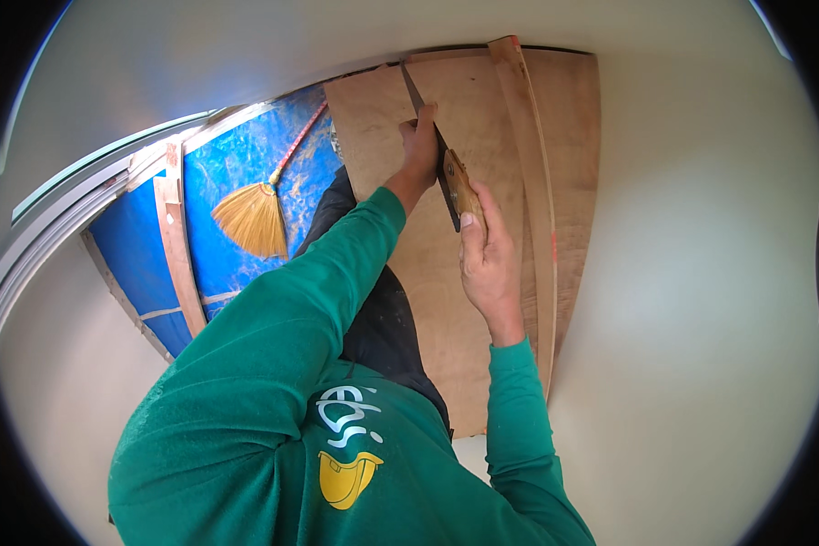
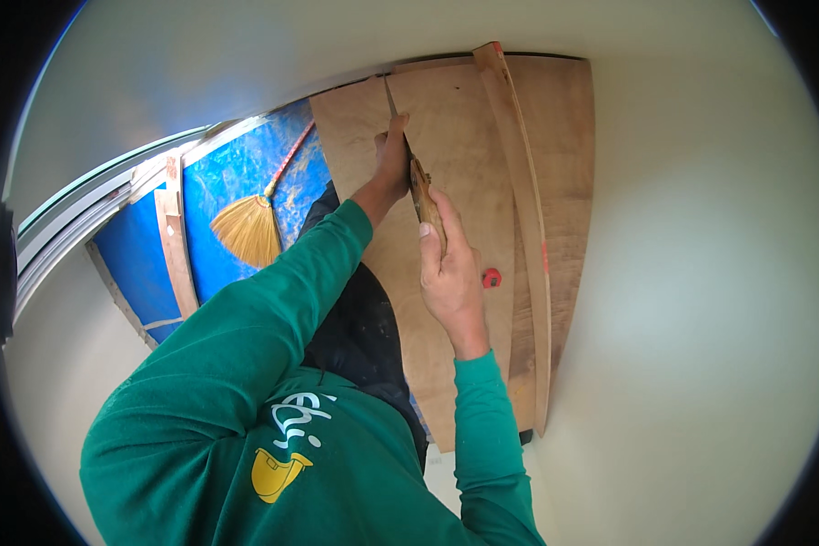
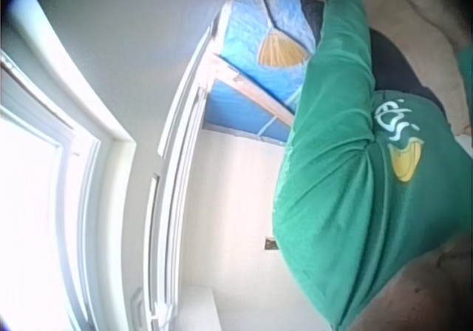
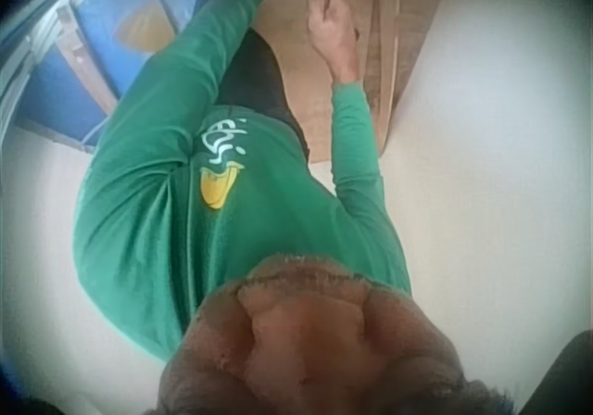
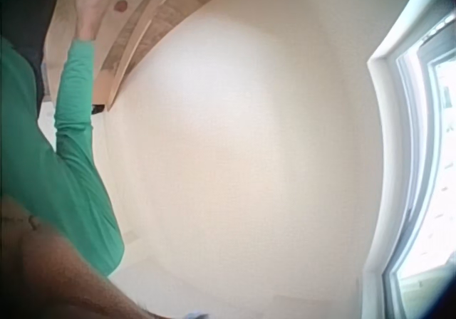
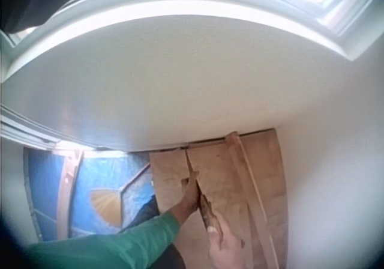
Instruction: The person installs wooden panels on a wall using a cordless drill to drive screws. They position the panels, mark alignment lines with a pencil, and cut the wood with a hand saw to fit the space.
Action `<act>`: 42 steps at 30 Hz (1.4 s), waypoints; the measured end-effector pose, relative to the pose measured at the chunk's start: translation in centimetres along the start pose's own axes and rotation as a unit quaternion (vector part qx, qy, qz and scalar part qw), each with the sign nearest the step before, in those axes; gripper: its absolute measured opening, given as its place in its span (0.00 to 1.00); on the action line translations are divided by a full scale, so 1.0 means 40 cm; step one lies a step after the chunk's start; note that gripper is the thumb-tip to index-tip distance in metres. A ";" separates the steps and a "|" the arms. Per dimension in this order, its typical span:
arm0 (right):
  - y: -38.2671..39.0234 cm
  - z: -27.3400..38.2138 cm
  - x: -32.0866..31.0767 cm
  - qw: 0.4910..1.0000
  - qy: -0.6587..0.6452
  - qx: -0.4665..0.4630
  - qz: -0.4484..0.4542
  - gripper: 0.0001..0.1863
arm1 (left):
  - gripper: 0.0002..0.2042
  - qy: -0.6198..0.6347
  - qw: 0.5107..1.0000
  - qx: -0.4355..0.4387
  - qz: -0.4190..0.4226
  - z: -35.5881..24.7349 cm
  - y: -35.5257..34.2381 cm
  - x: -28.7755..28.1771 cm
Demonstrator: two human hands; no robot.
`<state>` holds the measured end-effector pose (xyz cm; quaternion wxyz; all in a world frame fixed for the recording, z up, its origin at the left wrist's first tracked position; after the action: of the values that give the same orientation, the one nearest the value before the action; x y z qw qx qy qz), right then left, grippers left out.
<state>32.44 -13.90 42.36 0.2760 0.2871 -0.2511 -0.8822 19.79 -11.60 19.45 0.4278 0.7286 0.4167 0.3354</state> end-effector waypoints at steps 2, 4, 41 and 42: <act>0.001 -0.001 0.003 1.000 0.019 -0.001 0.002 0.26 | 0.50 0.004 1.000 -0.005 0.012 -0.002 0.007 -0.001; 0.006 -0.002 0.004 1.000 0.021 0.000 0.001 0.26 | 0.50 0.002 1.000 -0.007 0.018 0.000 0.014 -0.002; -0.091 0.160 0.034 0.986 0.144 -0.088 -0.004 0.27 | 0.36 0.160 0.983 -0.076 0.040 -0.065 -0.049 0.039; -0.102 0.154 0.046 0.986 0.157 -0.047 -0.017 0.27 | 0.37 0.120 0.990 -0.077 0.012 -0.066 -0.052 0.030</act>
<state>25.83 -10.36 43.60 0.3107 0.4130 -0.1576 -0.8415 17.40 -9.00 18.80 0.4256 0.6532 0.4290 0.4563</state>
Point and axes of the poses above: each hand's wrist, its own y-axis away from the middle knuckle, its own x-axis out of the palm, z = x × y, the point moved 2 cm from there along -y, towards the middle knuckle, and after that the axes turned 2 degrees about -x, right-handed, at the moved point
